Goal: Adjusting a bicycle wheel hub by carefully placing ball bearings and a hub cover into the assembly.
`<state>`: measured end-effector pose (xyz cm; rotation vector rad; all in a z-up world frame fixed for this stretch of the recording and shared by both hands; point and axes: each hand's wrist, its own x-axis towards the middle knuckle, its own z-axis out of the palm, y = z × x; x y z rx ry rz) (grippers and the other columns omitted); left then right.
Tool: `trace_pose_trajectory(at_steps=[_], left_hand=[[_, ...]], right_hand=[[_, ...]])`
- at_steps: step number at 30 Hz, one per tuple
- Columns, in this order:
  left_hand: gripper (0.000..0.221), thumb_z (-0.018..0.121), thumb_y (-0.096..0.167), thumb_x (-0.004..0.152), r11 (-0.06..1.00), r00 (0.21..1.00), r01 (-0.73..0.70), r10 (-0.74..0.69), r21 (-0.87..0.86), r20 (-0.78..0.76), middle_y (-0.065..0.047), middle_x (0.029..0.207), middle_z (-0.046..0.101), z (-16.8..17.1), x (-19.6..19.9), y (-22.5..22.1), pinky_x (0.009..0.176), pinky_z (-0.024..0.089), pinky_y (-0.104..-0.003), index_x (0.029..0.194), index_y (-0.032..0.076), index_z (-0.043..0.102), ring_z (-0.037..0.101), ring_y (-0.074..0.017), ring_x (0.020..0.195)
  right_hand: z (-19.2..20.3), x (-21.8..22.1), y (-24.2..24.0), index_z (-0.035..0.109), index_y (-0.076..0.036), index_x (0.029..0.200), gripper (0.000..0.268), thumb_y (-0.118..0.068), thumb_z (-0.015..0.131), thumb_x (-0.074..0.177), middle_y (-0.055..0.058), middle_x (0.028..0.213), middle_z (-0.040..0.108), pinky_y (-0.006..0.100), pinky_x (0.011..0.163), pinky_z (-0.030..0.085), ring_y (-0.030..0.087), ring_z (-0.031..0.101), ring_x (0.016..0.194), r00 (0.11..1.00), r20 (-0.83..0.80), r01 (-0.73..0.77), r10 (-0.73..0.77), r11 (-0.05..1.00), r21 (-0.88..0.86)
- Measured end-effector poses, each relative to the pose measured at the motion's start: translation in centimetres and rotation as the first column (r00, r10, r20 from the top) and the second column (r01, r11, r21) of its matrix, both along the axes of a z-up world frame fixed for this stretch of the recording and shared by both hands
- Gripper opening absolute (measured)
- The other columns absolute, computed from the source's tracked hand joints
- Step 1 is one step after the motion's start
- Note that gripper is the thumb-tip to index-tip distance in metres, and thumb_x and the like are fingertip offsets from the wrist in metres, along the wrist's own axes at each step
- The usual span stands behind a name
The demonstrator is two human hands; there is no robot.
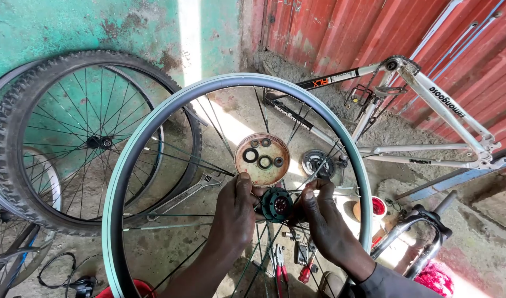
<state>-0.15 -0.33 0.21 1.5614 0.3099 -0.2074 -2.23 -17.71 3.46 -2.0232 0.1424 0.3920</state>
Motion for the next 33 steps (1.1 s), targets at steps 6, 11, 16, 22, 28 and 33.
trace_pose_trajectory(at_steps=[6,11,16,22,28,33], left_hand=[[0.049,0.031,0.042,0.106,1.000,1.000,0.008,-0.008,-0.005,-0.007,-0.007,0.103,0.068,-0.1,0.2,-0.1,0.069,0.068,-0.041,0.113,0.009,0.065,0.062,-0.0215,0.089],[0.048,0.031,0.042,0.107,1.000,1.000,0.008,-0.008,0.010,0.000,-0.005,0.100,0.067,0.0,0.1,-0.3,0.071,0.066,-0.042,0.102,0.010,0.066,0.060,-0.0206,0.088],[0.051,0.028,0.041,0.109,0.994,0.999,0.047,-0.046,0.097,-0.019,-0.007,0.094,0.072,1.9,-0.4,-0.7,0.076,0.058,-0.038,0.099,0.010,0.068,0.065,-0.0200,0.085],[0.054,0.030,0.043,0.105,0.998,0.998,0.054,-0.056,0.042,0.025,-0.010,0.102,0.081,2.1,-0.6,-0.8,0.085,0.060,-0.042,0.111,0.010,0.072,0.078,-0.0265,0.095],[0.047,0.032,0.036,0.108,0.998,0.998,0.034,-0.037,0.052,0.060,-0.009,0.088,0.075,1.9,-0.6,-0.8,0.075,0.055,-0.039,0.097,0.008,0.069,0.072,-0.0222,0.082],[0.053,0.031,0.037,0.106,0.998,0.999,0.049,-0.049,-0.028,0.024,-0.013,0.098,0.081,2.4,-0.7,-0.8,0.082,0.066,-0.042,0.118,0.009,0.074,0.080,-0.0282,0.091]], right_hand=[[-1.2,0.8,-0.9,0.027,-0.016,0.130,0.052,-0.056,0.029,0.095,0.011,0.102,0.083,0.040,0.065,0.068,0.026,0.084,0.075,0.976,0.212,0.037,0.043,0.932,-0.360],[0.0,0.9,-1.2,0.053,-0.003,0.118,0.059,-0.057,0.044,0.096,0.015,0.116,0.061,0.040,0.085,0.057,0.027,0.064,0.107,0.598,0.798,0.098,0.075,0.981,-0.166],[0.9,1.0,0.4,0.072,-0.011,0.116,0.071,-0.069,0.034,0.101,0.019,0.153,0.030,0.060,0.127,0.027,0.033,0.031,0.150,0.428,0.892,-0.097,0.145,0.989,-0.113],[0.6,1.3,1.1,0.069,-0.012,0.124,0.075,-0.070,0.027,0.102,0.025,0.165,0.018,0.060,0.124,0.016,0.042,0.017,0.159,0.507,0.824,-0.207,0.252,0.964,-0.167],[0.4,1.2,1.5,0.070,-0.012,0.117,0.072,-0.069,0.029,0.102,0.026,0.162,0.021,0.062,0.121,0.023,0.045,0.023,0.155,0.491,0.830,-0.245,0.264,0.956,-0.159],[0.5,1.2,1.5,0.070,-0.011,0.120,0.074,-0.068,0.026,0.102,0.028,0.163,0.018,0.063,0.122,0.019,0.045,0.020,0.156,0.495,0.810,-0.269,0.314,0.942,-0.201]])
